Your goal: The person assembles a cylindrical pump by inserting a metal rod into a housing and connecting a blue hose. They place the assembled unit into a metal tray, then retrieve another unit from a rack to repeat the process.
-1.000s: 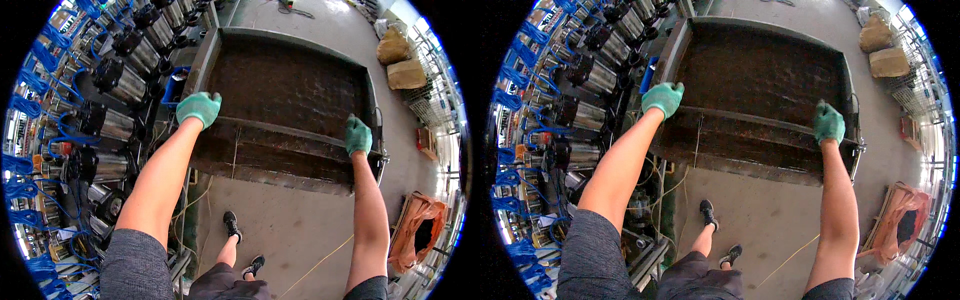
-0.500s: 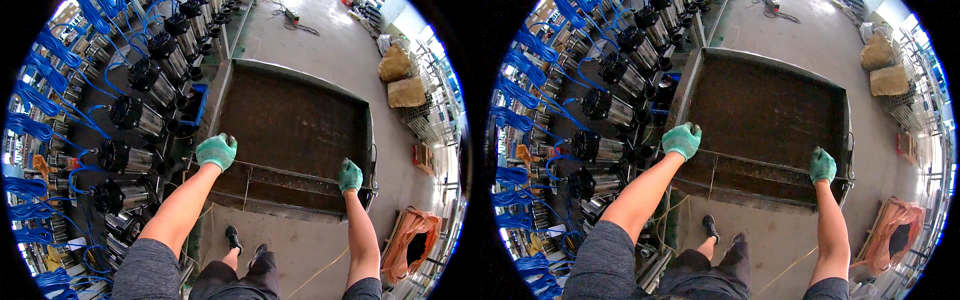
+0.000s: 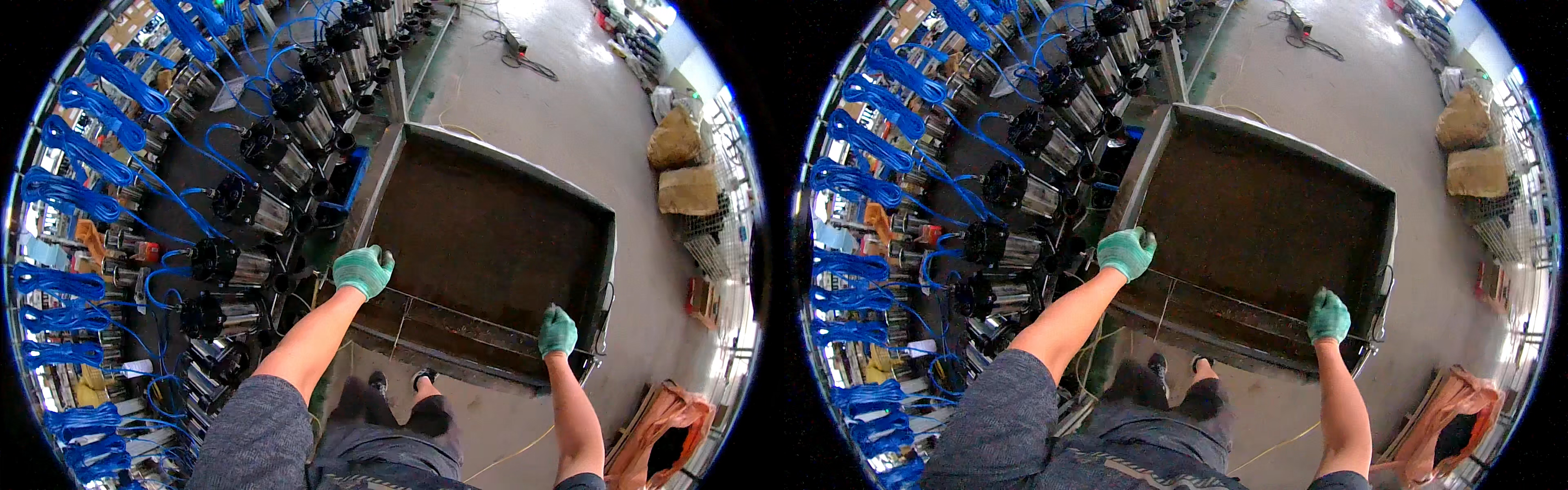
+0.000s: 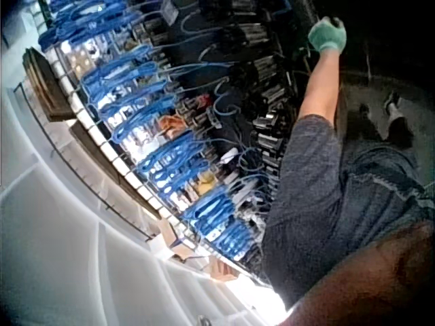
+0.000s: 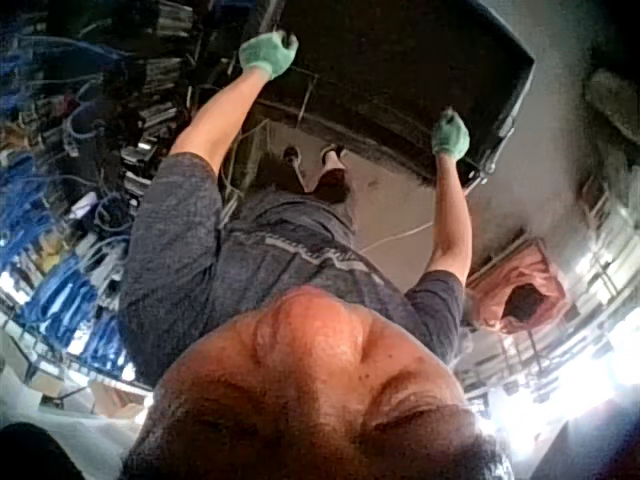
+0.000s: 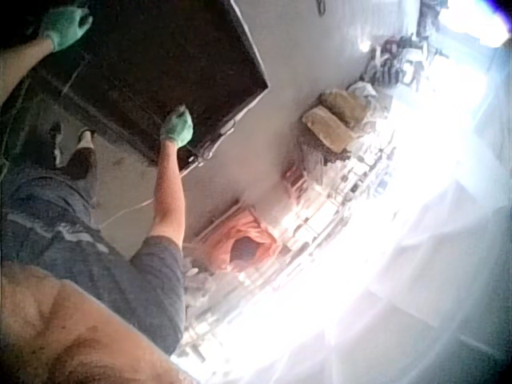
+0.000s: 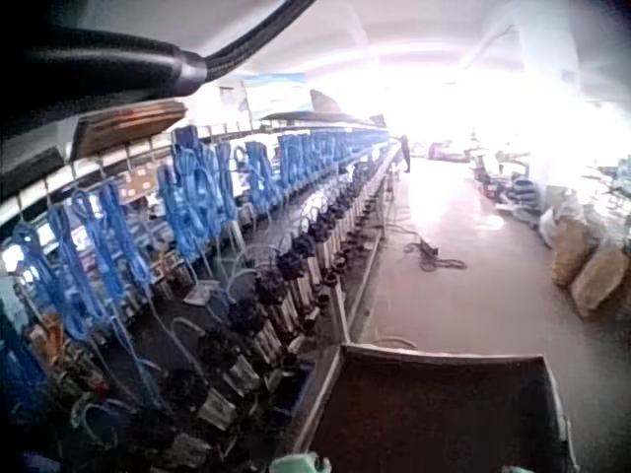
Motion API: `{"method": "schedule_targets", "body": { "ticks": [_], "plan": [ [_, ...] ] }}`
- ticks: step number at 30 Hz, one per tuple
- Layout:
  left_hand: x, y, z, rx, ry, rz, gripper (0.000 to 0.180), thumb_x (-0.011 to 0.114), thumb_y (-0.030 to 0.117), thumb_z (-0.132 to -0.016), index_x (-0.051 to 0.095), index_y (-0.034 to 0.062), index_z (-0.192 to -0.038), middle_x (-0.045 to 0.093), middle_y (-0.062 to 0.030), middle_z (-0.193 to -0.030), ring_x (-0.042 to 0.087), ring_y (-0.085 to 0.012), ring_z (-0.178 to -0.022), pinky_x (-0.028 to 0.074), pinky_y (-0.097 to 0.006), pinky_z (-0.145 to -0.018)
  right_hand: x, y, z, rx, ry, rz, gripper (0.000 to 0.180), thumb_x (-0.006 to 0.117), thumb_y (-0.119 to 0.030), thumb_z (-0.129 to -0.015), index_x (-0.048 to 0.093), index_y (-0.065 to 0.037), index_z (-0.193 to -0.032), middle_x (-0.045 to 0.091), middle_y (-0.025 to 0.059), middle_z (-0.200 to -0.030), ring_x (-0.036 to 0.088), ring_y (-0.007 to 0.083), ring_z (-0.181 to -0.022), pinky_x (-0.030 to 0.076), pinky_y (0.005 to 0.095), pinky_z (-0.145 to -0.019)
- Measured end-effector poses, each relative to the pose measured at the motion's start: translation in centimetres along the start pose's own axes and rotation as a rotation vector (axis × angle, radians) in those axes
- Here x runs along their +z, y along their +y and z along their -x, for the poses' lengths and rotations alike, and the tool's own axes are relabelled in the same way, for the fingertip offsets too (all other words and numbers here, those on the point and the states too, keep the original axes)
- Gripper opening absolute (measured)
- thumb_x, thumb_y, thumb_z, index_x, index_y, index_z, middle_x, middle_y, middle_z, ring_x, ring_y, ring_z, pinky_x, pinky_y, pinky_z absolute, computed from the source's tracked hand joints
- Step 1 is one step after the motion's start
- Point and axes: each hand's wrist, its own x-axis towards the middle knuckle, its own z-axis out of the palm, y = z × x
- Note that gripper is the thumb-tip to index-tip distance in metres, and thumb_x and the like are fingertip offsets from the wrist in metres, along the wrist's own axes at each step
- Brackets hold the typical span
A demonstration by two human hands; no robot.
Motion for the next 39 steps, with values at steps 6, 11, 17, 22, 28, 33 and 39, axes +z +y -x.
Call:
{"method": "schedule_targets", "body": {
  "ticks": [6,11,17,22,28,33,39],
  "plan": [
    [-0.4,-0.3,1.0,-0.03,0.014,0.04,0.037,0.055,0.044,-0.095,0.071,0.012,-0.087,0.074,-0.0164,-0.088,0.07,-0.0396,-0.085,0.055,-0.053,-0.074,-0.2,-0.1,0.4,-0.032,-0.021,-0.039,0.042,0.047,-0.042,-0.104,0.073,-0.011,-0.093,0.072,0.0185,-0.094,0.067,0.044,-0.088,0.052,0.0543,-0.075],
    [-1.4,-0.3,0.6,-0.034,-0.05,0.12,0.037,0.055,0.045,-0.096,0.071,0.0118,-0.095,0.074,-0.015,-0.095,0.07,-0.0374,-0.092,0.055,-0.052,-0.079,0.5,0.5,0.5,-0.032,0.008,-0.021,0.045,0.044,-0.046,-0.104,0.073,-0.011,-0.101,0.072,0.0186,-0.099,0.067,0.0445,-0.091,0.052,0.0541,-0.077],
    [-1.7,-1.4,1.6,0.009,-0.014,0.406,0.041,0.063,0.05,-0.093,0.069,0.0097,-0.098,0.074,-0.0129,-0.095,0.07,-0.0352,-0.092,0.055,-0.047,-0.08,2.1,2.8,-0.7,-0.096,0.039,0.081,0.04,0.047,-0.038,-0.105,0.07,-0.005,-0.103,0.071,0.0182,-0.104,0.064,0.0416,-0.098,0.05,0.0528,-0.086],
    [-2.3,-5.0,5.3,-0.018,0.57,0.988,0.024,0.069,0.027,-0.095,0.066,0.0061,-0.107,0.07,-0.0125,-0.101,0.068,-0.0325,-0.092,0.053,-0.045,-0.082,0.0,-0.6,0.2,-0.204,0.065,0.067,0.033,0.047,-0.03,-0.105,0.068,-0.004,-0.106,0.068,0.0185,-0.11,0.06,0.0426,-0.104,0.048,0.0546,-0.087],
    [-15.4,-18.3,18.7,-0.268,1.242,0.476,0.021,0.064,0.021,-0.099,0.062,0.0034,-0.111,0.063,-0.0175,-0.108,0.062,-0.0369,-0.098,0.049,-0.047,-0.089,2.4,0.4,5.7,0.009,0.083,-0.9,0.037,0.054,-0.034,-0.106,0.066,0.001,-0.103,0.066,0.0092,-0.089,0.055,0.0199,-0.081,0.048,0.0368,-0.075],
    [-15.7,-30.2,18.2,-0.355,1.091,0.934,0.031,0.059,0.032,-0.104,0.066,0.0031,-0.094,0.07,-0.0124,-0.097,0.065,-0.0248,-0.093,0.049,-0.037,-0.084,2.5,-6.1,11.2,-0.046,0.243,-0.691,0.042,0.053,-0.037,-0.108,0.066,0.001,-0.096,0.065,0.005,-0.081,0.053,0.0179,-0.073,0.047,0.0371,-0.07],
    [-16.1,-31.2,18.1,-0.097,0.633,1.521,0.052,0.046,0.043,-0.11,0.061,0.0056,-0.078,0.066,-0.0099,-0.082,0.064,-0.0232,-0.086,0.048,-0.039,-0.087,3.4,-8.3,12.1,-0.038,-0.033,-0.895,0.038,0.055,-0.037,-0.107,0.066,-0.004,-0.094,0.064,-0.0002,-0.082,0.049,0.0113,-0.074,0.045,0.0314,-0.069]
  ]
}}
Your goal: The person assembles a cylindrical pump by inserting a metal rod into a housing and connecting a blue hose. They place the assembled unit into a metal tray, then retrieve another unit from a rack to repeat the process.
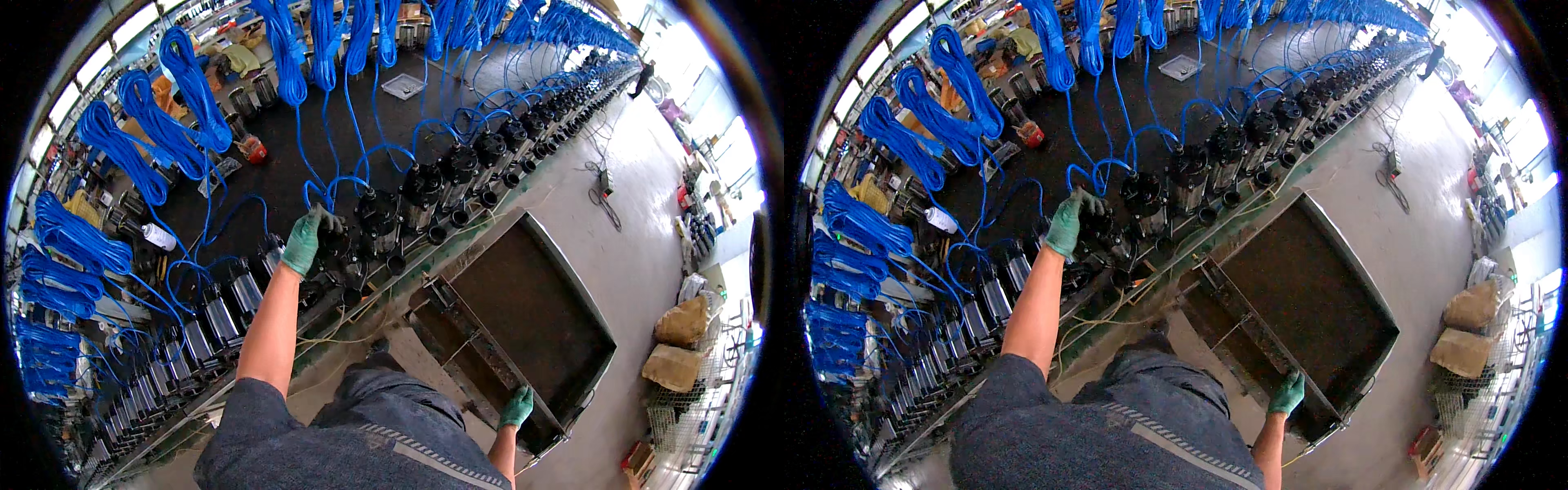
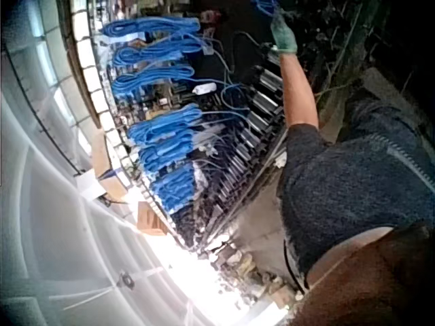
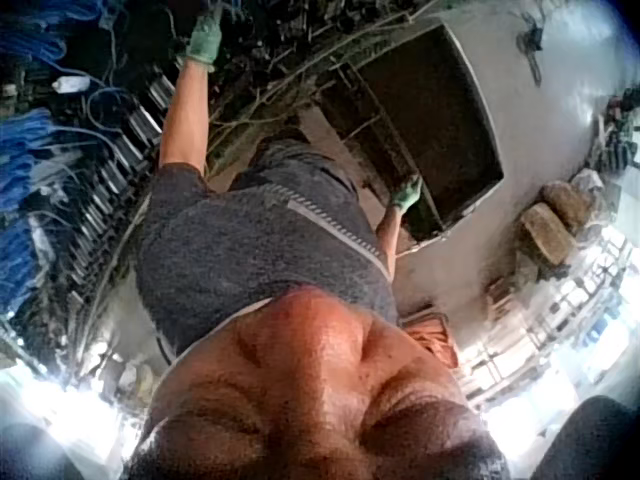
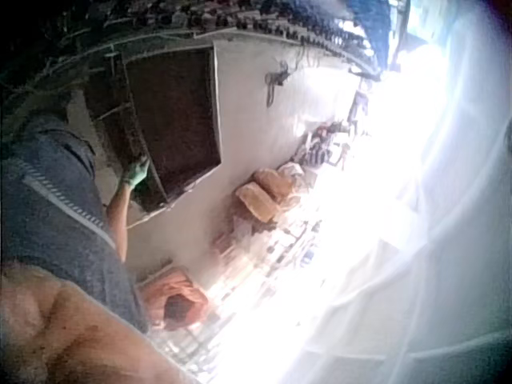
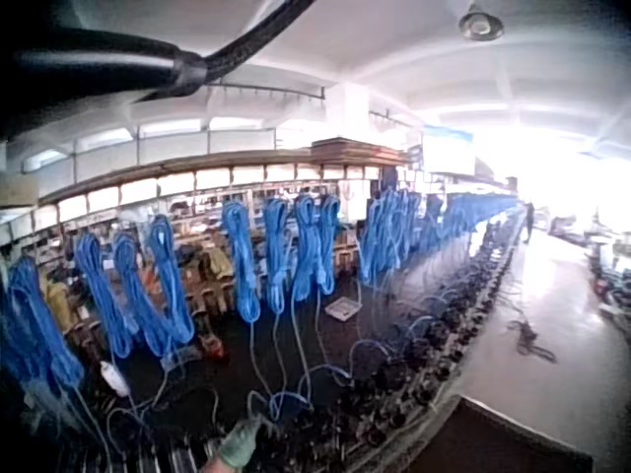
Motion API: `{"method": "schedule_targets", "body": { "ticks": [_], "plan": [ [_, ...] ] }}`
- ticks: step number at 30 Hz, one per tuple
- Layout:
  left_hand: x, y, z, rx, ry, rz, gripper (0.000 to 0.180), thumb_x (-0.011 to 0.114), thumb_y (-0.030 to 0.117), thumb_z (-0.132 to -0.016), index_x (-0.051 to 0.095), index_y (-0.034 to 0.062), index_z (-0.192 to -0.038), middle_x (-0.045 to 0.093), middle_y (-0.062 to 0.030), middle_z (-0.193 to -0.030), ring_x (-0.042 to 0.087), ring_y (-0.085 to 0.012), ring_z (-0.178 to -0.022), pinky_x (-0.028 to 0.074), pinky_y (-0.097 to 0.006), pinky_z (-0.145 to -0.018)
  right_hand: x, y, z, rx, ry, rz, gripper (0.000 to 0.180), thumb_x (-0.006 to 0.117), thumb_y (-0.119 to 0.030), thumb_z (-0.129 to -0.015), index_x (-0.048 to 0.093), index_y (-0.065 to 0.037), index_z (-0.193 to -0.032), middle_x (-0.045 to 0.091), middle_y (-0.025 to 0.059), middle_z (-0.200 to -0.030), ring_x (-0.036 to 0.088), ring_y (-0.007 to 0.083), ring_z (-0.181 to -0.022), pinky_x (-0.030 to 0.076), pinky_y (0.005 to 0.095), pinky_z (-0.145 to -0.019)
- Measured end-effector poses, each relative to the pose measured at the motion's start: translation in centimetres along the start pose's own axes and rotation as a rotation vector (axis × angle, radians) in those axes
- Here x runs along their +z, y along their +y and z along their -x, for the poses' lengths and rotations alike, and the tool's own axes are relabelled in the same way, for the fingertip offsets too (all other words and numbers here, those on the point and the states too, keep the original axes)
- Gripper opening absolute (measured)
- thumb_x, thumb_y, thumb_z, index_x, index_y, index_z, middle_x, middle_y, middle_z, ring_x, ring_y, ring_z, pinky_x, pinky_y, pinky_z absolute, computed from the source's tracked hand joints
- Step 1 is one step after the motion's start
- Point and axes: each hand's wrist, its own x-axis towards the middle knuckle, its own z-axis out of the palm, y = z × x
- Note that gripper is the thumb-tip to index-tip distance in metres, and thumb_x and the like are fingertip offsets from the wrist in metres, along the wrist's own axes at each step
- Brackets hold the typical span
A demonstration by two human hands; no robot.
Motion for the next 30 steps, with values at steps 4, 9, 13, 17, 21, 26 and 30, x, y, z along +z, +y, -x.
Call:
{"method": "schedule_targets", "body": {
  "ticks": [4,9,13,17,21,26,30],
  "plan": [
    [3.4,-1.0,5.3,0.18,0.027,-0.144,0.048,0.048,0.039,-0.11,0.056,0.0067,-0.075,0.055,-0.0055,-0.072,0.055,-0.0193,-0.076,0.044,-0.036,-0.073,1.5,-1.1,0.2,-0.104,0.023,0.15,0.039,0.053,-0.036,-0.108,0.066,0.0,-0.1,0.066,0.0057,-0.084,0.053,0.0175,-0.078,0.047,0.035,-0.074],
    [11.5,4.3,12.9,0.201,-0.02,-0.06,0.048,0.051,0.046,-0.108,0.059,0.0044,-0.084,0.057,-0.0028,-0.079,0.05,-0.0108,-0.073,0.042,-0.03,-0.07,4.5,-7.1,1.6,-0.051,-0.41,0.205,0.038,0.058,-0.031,-0.104,0.067,0.001,-0.122,0.074,0.0173,-0.109,0.066,0.0225,-0.098,0.051,0.0369,-0.088],
    [16.0,7.1,14.2,0.186,-0.138,0.214,0.052,0.048,0.048,-0.108,0.048,0.0078,-0.074,0.049,-0.0039,-0.073,0.052,-0.0196,-0.072,0.047,-0.042,-0.085,8.0,-14.4,5.4,0.141,-0.786,-0.011,0.043,0.06,-0.026,-0.103,0.054,-0.007,-0.141,0.071,0.0137,-0.117,0.067,0.0212,-0.1,0.056,0.0372,-0.084],
    [19.3,5.4,15.3,-0.017,-0.218,0.382,0.048,0.041,0.042,-0.112,0.049,0.0085,-0.078,0.051,-0.0052,-0.076,0.054,-0.0213,-0.077,0.046,-0.042,-0.092,7.3,-17.1,6.3,0.485,-0.783,-0.343,0.051,0.057,-0.01,-0.1,0.045,-0.01,-0.15,0.068,0.0107,-0.12,0.067,0.0206,-0.093,0.057,0.0356,-0.075],
    [21.0,-0.5,16.1,-0.114,-0.209,0.108,0.049,0.04,0.042,-0.112,0.056,0.0064,-0.084,0.061,-0.0084,-0.086,0.058,-0.0216,-0.086,0.046,-0.039,-0.093,1.5,-15.4,5.4,0.372,-0.502,-0.119,0.045,0.048,0.003,-0.093,0.061,-0.007,-0.135,0.071,0.0039,-0.11,0.061,0.0117,-0.073,0.054,0.0287,-0.061],
    [20.9,-12.3,16.8,-0.39,-0.327,-0.337,0.05,0.049,0.054,-0.106,0.069,0.0085,-0.1,0.064,-0.0033,-0.092,0.059,-0.0187,-0.085,0.05,-0.036,-0.076,-2.6,-10.8,3.6,0.216,-0.311,0.122,0.04,0.058,-0.004,-0.09,0.063,-0.004,-0.129,0.075,0.0124,-0.109,0.071,0.0234,-0.088,0.057,0.0353,-0.075],
    [22.7,-17.0,15.9,-0.681,-0.345,-0.405,0.053,0.049,0.06,-0.104,0.073,0.0118,-0.103,0.061,-0.003,-0.079,0.059,-0.0167,-0.074,0.049,-0.036,-0.066,-3.3,-10.8,2.4,0.11,-0.273,0.376,0.039,0.065,-0.016,-0.086,0.066,-0.002,-0.122,0.073,0.0241,-0.108,0.07,0.0416,-0.101,0.055,0.0449,-0.088]
  ]
}}
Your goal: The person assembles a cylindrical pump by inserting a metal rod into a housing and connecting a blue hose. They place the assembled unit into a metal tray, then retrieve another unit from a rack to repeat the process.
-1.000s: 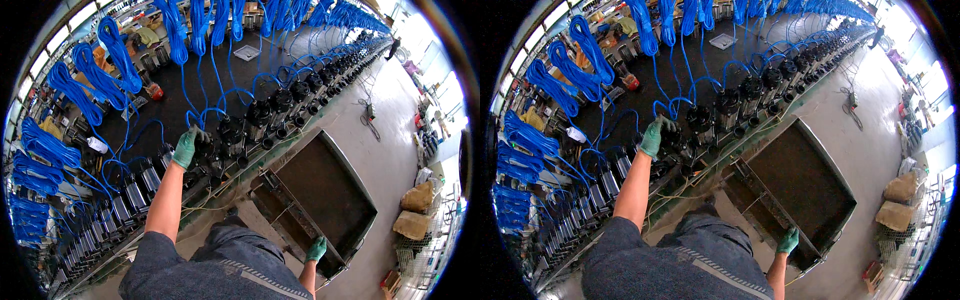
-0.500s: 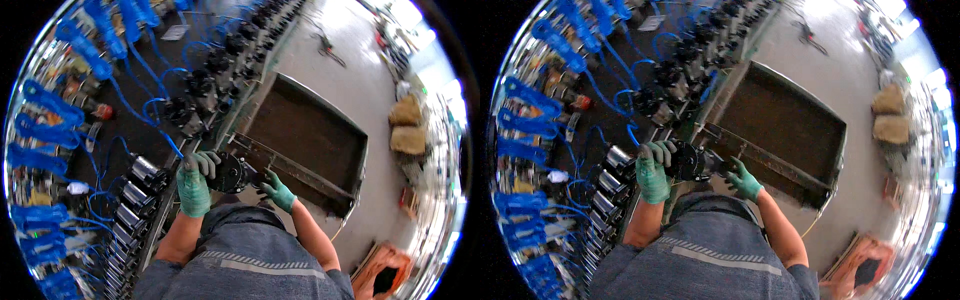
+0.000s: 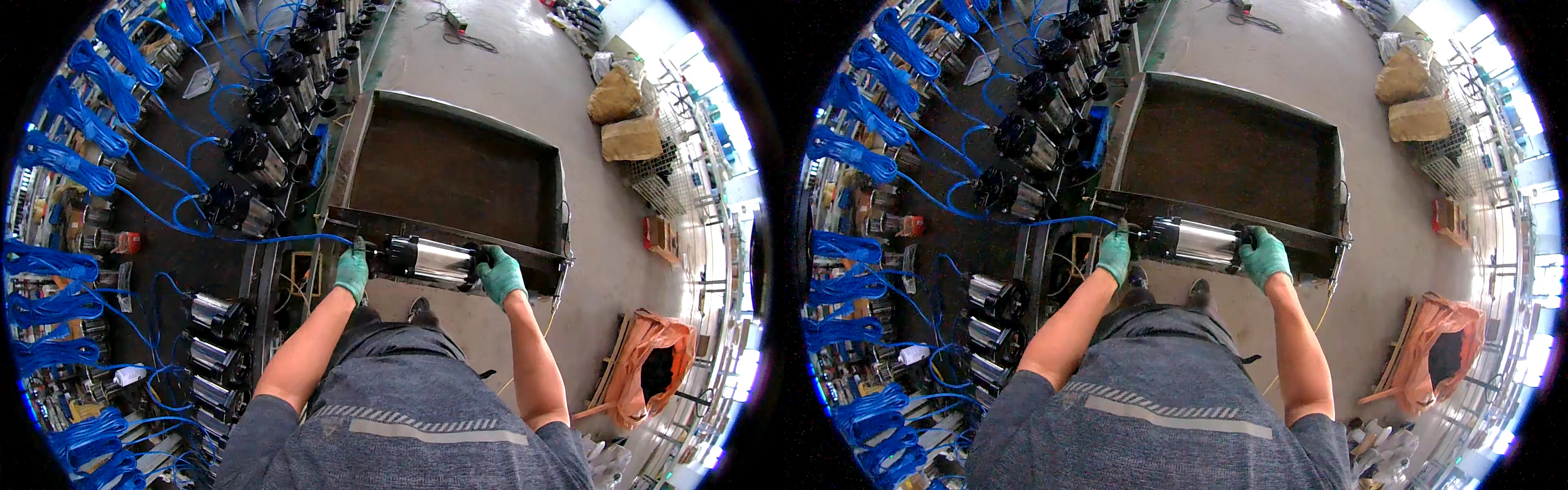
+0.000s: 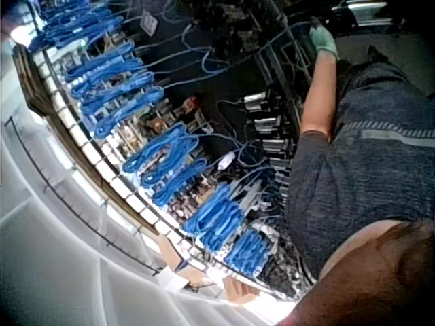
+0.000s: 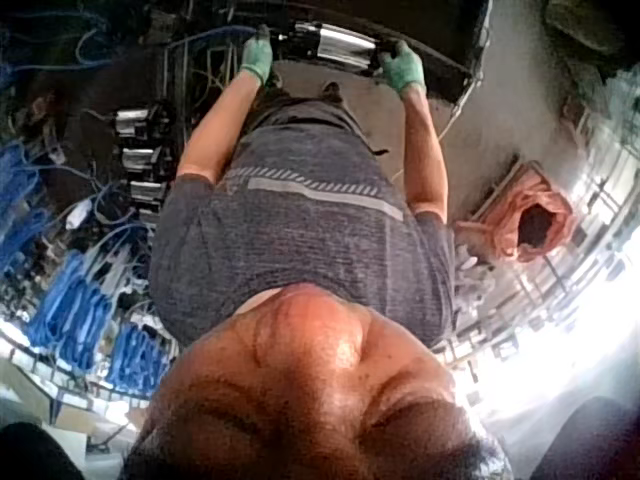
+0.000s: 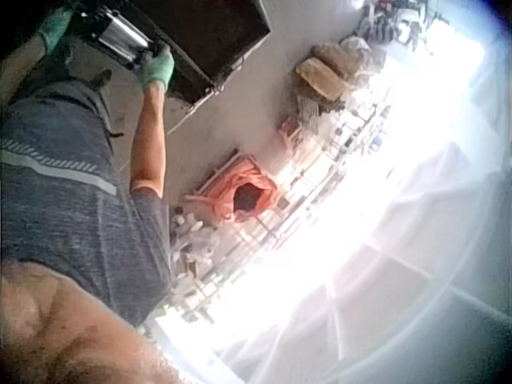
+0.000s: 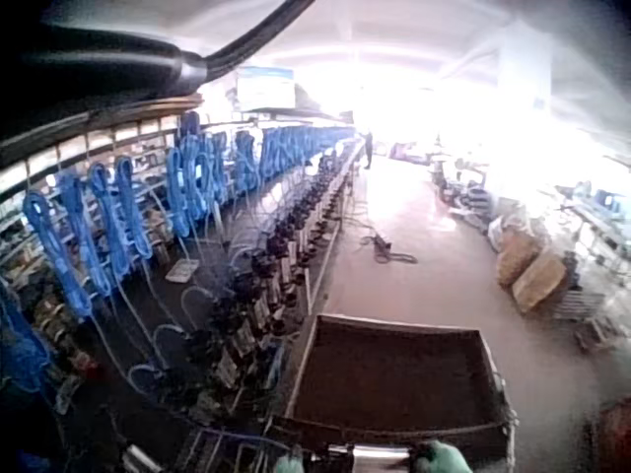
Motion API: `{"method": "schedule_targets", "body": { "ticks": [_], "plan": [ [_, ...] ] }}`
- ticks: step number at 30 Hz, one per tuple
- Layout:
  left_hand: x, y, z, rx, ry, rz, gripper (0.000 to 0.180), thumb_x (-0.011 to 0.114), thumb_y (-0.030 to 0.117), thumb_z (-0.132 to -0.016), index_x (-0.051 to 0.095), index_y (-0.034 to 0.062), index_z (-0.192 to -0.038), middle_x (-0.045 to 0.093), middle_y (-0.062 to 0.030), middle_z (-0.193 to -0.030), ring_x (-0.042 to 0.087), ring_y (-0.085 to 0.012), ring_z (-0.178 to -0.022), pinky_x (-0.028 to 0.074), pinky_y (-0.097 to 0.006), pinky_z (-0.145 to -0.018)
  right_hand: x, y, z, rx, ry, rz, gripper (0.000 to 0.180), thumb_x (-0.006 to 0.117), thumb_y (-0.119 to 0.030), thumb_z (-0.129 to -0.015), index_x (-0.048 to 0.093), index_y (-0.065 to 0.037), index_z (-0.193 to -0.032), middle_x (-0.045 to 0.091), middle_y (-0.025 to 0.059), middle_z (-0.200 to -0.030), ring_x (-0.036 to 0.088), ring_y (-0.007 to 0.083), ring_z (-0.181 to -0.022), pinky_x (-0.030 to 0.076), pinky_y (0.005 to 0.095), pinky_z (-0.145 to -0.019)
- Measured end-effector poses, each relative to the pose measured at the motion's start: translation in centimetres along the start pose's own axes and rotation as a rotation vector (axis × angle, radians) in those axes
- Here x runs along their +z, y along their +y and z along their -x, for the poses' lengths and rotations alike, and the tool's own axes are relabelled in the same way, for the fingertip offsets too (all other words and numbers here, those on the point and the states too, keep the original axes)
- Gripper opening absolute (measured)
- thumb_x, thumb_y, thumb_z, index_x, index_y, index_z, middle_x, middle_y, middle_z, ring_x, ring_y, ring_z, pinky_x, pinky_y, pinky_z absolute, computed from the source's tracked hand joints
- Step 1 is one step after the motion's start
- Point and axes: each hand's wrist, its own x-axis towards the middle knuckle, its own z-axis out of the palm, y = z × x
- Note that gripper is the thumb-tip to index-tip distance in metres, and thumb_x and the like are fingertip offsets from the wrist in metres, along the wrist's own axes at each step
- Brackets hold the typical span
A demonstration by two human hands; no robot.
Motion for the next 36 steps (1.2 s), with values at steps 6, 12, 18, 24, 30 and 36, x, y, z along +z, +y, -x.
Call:
{"method": "schedule_targets", "body": {
  "ticks": [6,12,18,24,30,36],
  "plan": [
    [0.0,-2.6,-4.5,-0.041,-0.01,-0.328,0.056,0.048,0.052,-0.106,0.071,0.0009,-0.104,0.071,-0.0131,-0.084,0.066,-0.0243,-0.074,0.051,-0.041,-0.069,0.4,-3.0,-0.2,-0.014,0.026,0.281,0.04,0.067,-0.025,-0.087,0.065,-0.006,-0.122,0.07,0.025,-0.114,0.066,0.0436,-0.107,0.054,0.0494,-0.091],
    [-1.4,2.8,-0.1,0.256,-0.12,-0.618,0.046,0.056,0.041,-0.104,0.07,-0.0019,-0.107,0.073,-0.0199,-0.091,0.068,-0.035,-0.085,0.051,-0.046,-0.077,0.4,-2.9,1.3,0.055,0.07,0.182,0.047,0.067,-0.032,-0.093,0.058,-0.01,-0.134,0.065,0.0234,-0.121,0.067,0.0417,-0.107,0.055,0.0494,-0.091],
    [1.7,1.4,2.6,0.486,-0.146,-0.457,0.056,0.079,0.039,-0.09,0.059,0.0006,-0.126,0.07,-0.0191,-0.115,0.068,-0.0313,-0.105,0.052,-0.04,-0.094,0.4,3.2,3.5,0.027,0.138,-0.433,0.062,0.074,-0.029,-0.095,0.047,-0.006,-0.146,0.067,0.0193,-0.116,0.067,0.0274,-0.105,0.055,0.0384,-0.086],
    [3.6,0.9,3.0,0.548,-0.125,-0.53,0.072,0.091,0.034,-0.078,0.051,-0.0021,-0.127,0.066,-0.0162,-0.115,0.064,-0.0268,-0.103,0.052,-0.038,-0.095,-2.8,18.9,7.5,0.44,0.61,0.063,0.054,0.073,-0.04,-0.092,0.055,-0.009,-0.132,0.073,0.0195,-0.101,0.07,0.0396,-0.092,0.055,0.0474,-0.085],
    [3.4,1.5,2.6,0.491,-0.135,-0.565,0.071,0.093,0.031,-0.076,0.051,-0.0022,-0.122,0.066,-0.0162,-0.112,0.062,-0.0256,-0.102,0.05,-0.038,-0.095,-5.9,24.0,7.1,0.776,0.567,0.138,0.05,0.067,-0.046,-0.092,0.053,-0.01,-0.125,0.072,0.0249,-0.104,0.068,0.0471,-0.101,0.054,0.0532,-0.086],
    [3.7,3.0,3.8,0.494,-0.106,-0.626,0.067,0.094,0.025,-0.074,0.052,-0.0007,-0.119,0.069,-0.0162,-0.109,0.066,-0.0259,-0.097,0.053,-0.038,-0.092,-6.9,24.2,2.4,0.75,0.55,0.116,0.045,0.064,-0.044,-0.094,0.057,-0.006,-0.12,0.071,0.0264,-0.11,0.067,0.0478,-0.104,0.054,0.0546,-0.088]
  ]
}}
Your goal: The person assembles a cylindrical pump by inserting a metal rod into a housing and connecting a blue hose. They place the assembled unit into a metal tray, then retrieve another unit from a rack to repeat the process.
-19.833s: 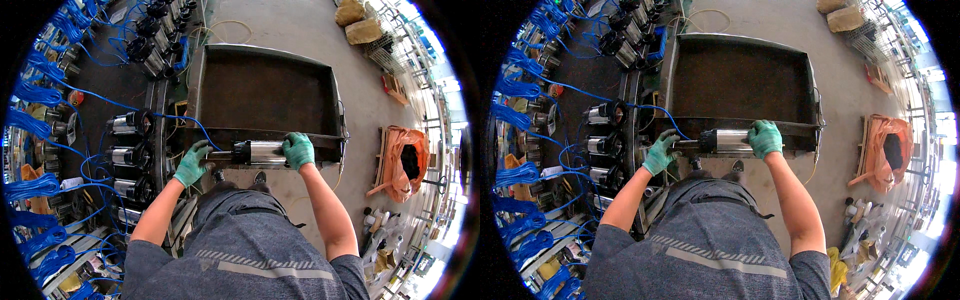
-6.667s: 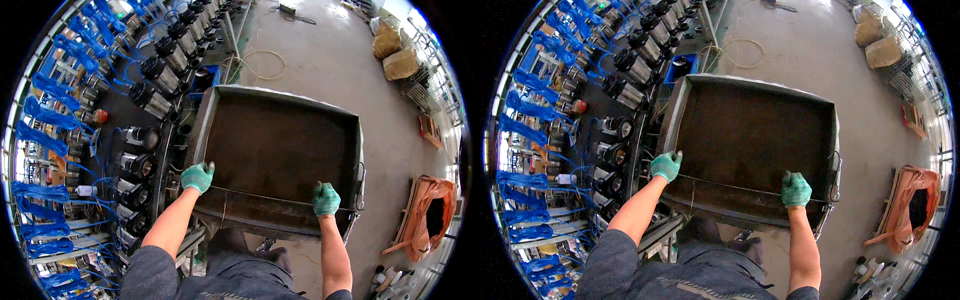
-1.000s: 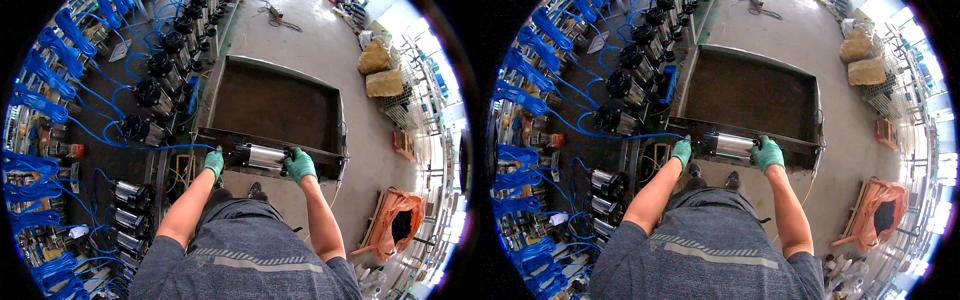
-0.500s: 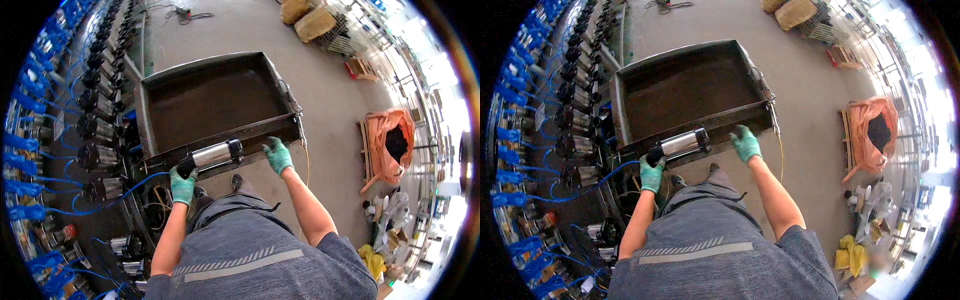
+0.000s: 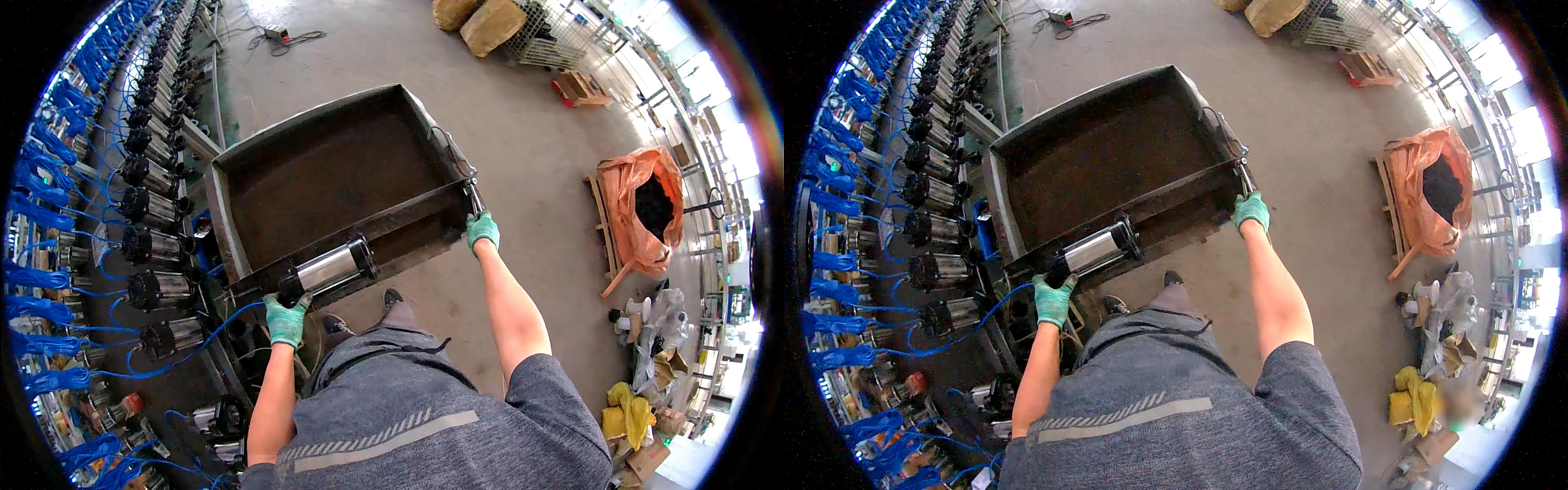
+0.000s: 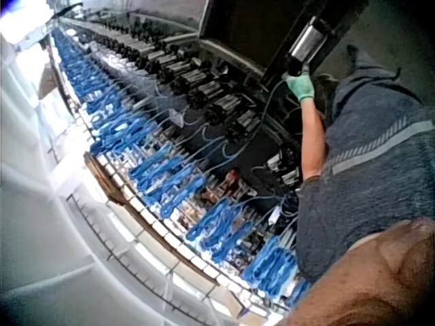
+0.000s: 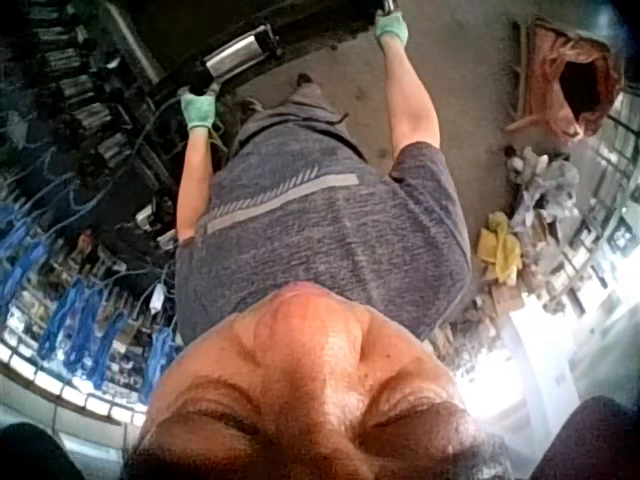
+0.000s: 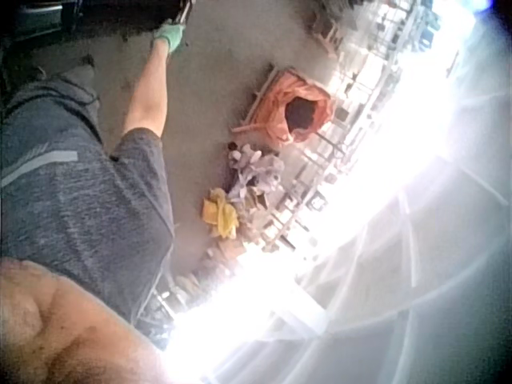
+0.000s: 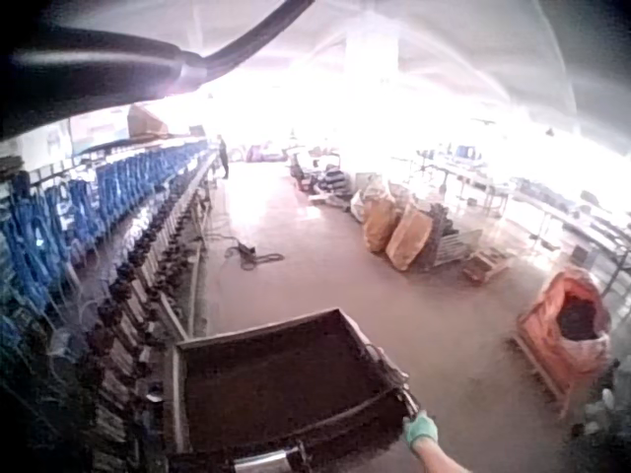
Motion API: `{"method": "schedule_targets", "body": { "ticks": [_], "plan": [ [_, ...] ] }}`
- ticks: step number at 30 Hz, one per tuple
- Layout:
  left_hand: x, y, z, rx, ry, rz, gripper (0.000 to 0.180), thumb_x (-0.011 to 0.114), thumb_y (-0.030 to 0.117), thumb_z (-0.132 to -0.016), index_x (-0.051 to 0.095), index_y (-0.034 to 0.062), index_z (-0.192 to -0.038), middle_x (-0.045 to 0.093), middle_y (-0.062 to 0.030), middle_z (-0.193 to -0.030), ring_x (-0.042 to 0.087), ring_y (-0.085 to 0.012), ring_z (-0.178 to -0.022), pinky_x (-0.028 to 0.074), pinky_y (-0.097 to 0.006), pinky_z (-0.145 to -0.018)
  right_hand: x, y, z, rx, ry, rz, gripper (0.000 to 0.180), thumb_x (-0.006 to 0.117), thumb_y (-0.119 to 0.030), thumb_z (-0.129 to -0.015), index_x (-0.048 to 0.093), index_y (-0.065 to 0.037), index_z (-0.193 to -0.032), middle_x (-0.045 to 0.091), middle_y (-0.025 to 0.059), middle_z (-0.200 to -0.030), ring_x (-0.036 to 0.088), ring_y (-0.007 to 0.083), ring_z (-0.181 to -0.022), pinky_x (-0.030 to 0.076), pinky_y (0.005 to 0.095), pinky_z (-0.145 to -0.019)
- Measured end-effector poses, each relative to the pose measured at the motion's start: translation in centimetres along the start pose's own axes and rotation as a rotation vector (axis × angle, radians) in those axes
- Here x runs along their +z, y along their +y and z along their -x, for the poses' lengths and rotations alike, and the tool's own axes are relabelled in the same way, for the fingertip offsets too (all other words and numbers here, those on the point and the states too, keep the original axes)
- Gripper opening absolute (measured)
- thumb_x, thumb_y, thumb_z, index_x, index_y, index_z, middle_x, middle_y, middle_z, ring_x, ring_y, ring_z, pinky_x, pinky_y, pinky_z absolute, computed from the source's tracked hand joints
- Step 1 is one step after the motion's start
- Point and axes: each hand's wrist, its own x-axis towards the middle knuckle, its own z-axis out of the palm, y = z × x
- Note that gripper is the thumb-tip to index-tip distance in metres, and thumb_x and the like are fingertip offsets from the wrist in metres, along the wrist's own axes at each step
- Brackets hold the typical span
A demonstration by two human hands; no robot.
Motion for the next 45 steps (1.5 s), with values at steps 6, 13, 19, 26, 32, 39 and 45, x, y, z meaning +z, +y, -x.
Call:
{"method": "schedule_targets", "body": {
  "ticks": [6,13,19,26,32,39,45],
  "plan": [
    [-0.3,-0.9,0.0,-0.071,-0.028,-0.06,0.066,0.092,0.026,-0.076,0.053,-0.0005,-0.122,0.07,-0.0193,-0.116,0.069,-0.0288,-0.103,0.053,-0.04,-0.093,0.4,-2.4,2.6,-0.234,-0.294,-0.599,0.027,0.06,-0.029,-0.102,0.069,-0.006,-0.113,0.062,0.002,-0.074,0.055,0.0148,-0.064,0.049,0.0343,-0.061],
    [0.4,-2.4,-0.7,-0.003,-0.041,-0.013,0.072,0.093,0.029,-0.075,0.051,-0.0022,-0.124,0.07,-0.0197,-0.116,0.068,-0.0308,-0.102,0.053,-0.041,-0.093,0.0,-7.5,10.9,-0.743,-0.562,-0.321,0.026,0.067,-0.021,-0.098,0.071,-0.008,-0.12,0.07,0.0172,-0.105,0.067,0.0339,-0.091,0.054,0.0402,-0.082],
    [0.5,-2.9,-1.1,-0.051,-0.057,-0.025,0.073,0.093,0.032,-0.076,0.051,-0.0029,-0.123,0.072,-0.0187,-0.111,0.069,-0.0312,-0.099,0.054,-0.04,-0.092,1.7,-8.6,10.4,-0.934,-0.515,-0.131,0.029,0.066,-0.016,-0.093,0.07,-0.011,-0.122,0.066,0.0181,-0.112,0.064,0.0402,-0.102,0.053,0.0456,-0.088],
    [-0.3,0.0,-0.3,-0.032,-0.047,-0.093,0.074,0.092,0.034,-0.076,0.05,-0.0034,-0.124,0.071,-0.0189,-0.114,0.068,-0.0312,-0.102,0.053,-0.04,-0.093,2.1,-10.1,10.0,-0.974,-0.572,-0.075,0.033,0.066,-0.012,-0.089,0.07,-0.013,-0.122,0.065,0.0186,-0.115,0.064,0.0406,-0.105,0.054,0.045,-0.088],
    [-0.2,-1.4,-0.8,-0.044,-0.113,-0.046,0.078,0.091,0.042,-0.079,0.047,-0.0032,-0.126,0.068,-0.0173,-0.117,0.065,-0.028,-0.104,0.052,-0.038,-0.094,1.7,-11.4,9.4,-0.786,-0.837,-0.116,0.023,0.064,-0.02,-0.097,0.071,-0.01,-0.116,0.07,0.0104,-0.092,0.064,0.0291,-0.077,0.054,0.0399,-0.073],
    [0.4,-2.6,-1.2,0.0,-0.072,-0.044,0.077,0.092,0.035,-0.076,0.05,-0.0032,-0.127,0.07,-0.0195,-0.118,0.067,-0.0318,-0.105,0.052,-0.04,-0.095,3.0,-10.3,9.0,-0.273,-1.039,-0.715,0.027,0.056,-0.033,-0.106,0.071,-0.015,-0.117,0.053,-0.0044,-0.072,0.048,0.0084,-0.059,0.037,0.0256,-0.049],
    [0.1,-1.3,-0.5,-0.01,-0.053,-0.086,0.076,0.092,0.035,-0.076,0.049,-0.0028,-0.126,0.07,-0.0194,-0.117,0.067,-0.0316,-0.104,0.052,-0.04,-0.095,2.6,-10.4,11.0,0.016,-1.052,-0.972,0.036,0.053,-0.046,-0.107,0.067,-0.013,-0.112,0.045,-0.0036,-0.064,0.041,0.0103,-0.048,0.031,0.0297,-0.042]
  ]
}}
